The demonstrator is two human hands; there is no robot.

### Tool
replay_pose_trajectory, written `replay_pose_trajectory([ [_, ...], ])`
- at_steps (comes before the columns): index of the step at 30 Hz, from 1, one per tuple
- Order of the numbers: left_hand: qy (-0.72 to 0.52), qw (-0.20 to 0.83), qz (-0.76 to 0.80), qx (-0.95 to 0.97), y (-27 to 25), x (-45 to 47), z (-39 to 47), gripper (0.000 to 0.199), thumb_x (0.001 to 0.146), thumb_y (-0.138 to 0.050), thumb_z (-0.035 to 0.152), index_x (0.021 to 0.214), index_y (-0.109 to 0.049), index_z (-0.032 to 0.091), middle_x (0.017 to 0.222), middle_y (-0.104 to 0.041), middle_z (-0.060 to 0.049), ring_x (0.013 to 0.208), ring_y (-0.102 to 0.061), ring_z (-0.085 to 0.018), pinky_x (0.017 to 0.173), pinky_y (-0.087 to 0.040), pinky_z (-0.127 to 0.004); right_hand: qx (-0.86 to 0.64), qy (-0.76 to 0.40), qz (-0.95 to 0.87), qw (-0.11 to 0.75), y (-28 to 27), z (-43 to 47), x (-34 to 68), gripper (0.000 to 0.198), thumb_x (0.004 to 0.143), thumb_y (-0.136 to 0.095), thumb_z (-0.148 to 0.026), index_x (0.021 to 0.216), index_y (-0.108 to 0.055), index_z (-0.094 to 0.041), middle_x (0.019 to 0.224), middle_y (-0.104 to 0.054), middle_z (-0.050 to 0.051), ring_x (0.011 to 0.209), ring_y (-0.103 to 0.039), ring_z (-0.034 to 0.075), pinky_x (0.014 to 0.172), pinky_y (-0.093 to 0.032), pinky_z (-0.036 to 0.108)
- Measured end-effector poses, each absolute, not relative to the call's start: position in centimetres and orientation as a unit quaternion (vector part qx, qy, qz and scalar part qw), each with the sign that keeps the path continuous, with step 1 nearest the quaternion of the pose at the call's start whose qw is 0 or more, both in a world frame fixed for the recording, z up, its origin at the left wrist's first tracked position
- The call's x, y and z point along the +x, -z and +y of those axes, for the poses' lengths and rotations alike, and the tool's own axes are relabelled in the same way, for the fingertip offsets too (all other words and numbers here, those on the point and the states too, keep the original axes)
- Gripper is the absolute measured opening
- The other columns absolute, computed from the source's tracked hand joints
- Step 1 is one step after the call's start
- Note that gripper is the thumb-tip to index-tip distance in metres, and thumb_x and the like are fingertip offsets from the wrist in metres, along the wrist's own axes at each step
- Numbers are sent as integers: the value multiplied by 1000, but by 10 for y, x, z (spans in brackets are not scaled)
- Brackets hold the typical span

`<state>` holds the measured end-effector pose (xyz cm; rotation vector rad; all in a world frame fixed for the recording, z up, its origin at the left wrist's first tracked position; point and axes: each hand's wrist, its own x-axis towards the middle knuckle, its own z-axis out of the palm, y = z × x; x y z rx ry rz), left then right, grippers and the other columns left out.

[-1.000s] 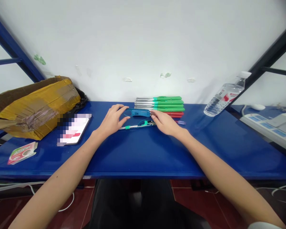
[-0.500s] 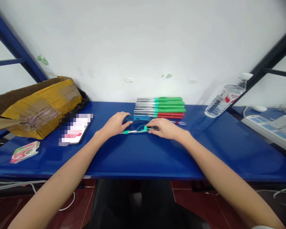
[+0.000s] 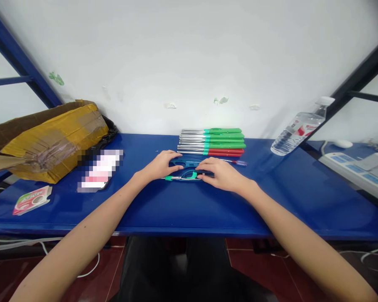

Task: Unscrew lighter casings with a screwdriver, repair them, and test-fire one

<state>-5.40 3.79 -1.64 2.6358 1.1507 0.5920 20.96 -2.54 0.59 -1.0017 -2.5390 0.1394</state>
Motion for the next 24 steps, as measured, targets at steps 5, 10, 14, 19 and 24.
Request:
replay_pose_trajectory([
  [5, -220, 121, 351, 902, -3, -61, 26, 39, 92, -57, 52, 114, -69, 23, 120, -66, -8, 111, -61, -24, 99, -46, -39, -343, -43, -908, 237, -2, -20, 211, 23, 93, -59, -31, 107, -73, -19, 109, -69, 10, 100, -63, 25, 89, -53, 42],
  [10, -164, 158, 304, 925, -19, -67, 14, 30, 83, -68, 53, 95, -74, 25, 114, -69, -4, 104, -65, -22, 94, -48, -33, -326, -50, -911, 248, 5, -19, 209, 22, 91, -61, -34, 105, -73, -21, 116, -65, 11, 107, -60, 26, 93, -52, 44],
  [14, -110, 152, 308, 933, -19, -69, 12, 25, 81, -72, 49, 89, -75, 26, 113, -70, -3, 101, -66, -22, 90, -49, -34, -321, -60, -911, 251, 8, -19, 205, 22, 90, -63, -35, 103, -73, -20, 119, -65, 11, 111, -58, 26, 95, -51, 44],
  [19, -84, 144, 312, 935, -17, -69, 11, 18, 86, -67, 41, 82, -75, 25, 110, -71, -2, 96, -67, -21, 86, -49, -32, -328, -86, -906, 254, 10, -17, 203, 20, 89, -64, -33, 99, -72, -18, 118, -65, 12, 112, -58, 25, 96, -51, 42],
  [24, -105, 175, 304, 931, -21, -69, 12, 17, 88, -66, 36, 88, -76, 22, 101, -74, -2, 89, -69, -18, 83, -49, -27, -320, -86, -904, 268, 10, -16, 201, 16, 91, -61, -30, 99, -69, -18, 115, -66, 11, 109, -59, 25, 95, -52, 43],
])
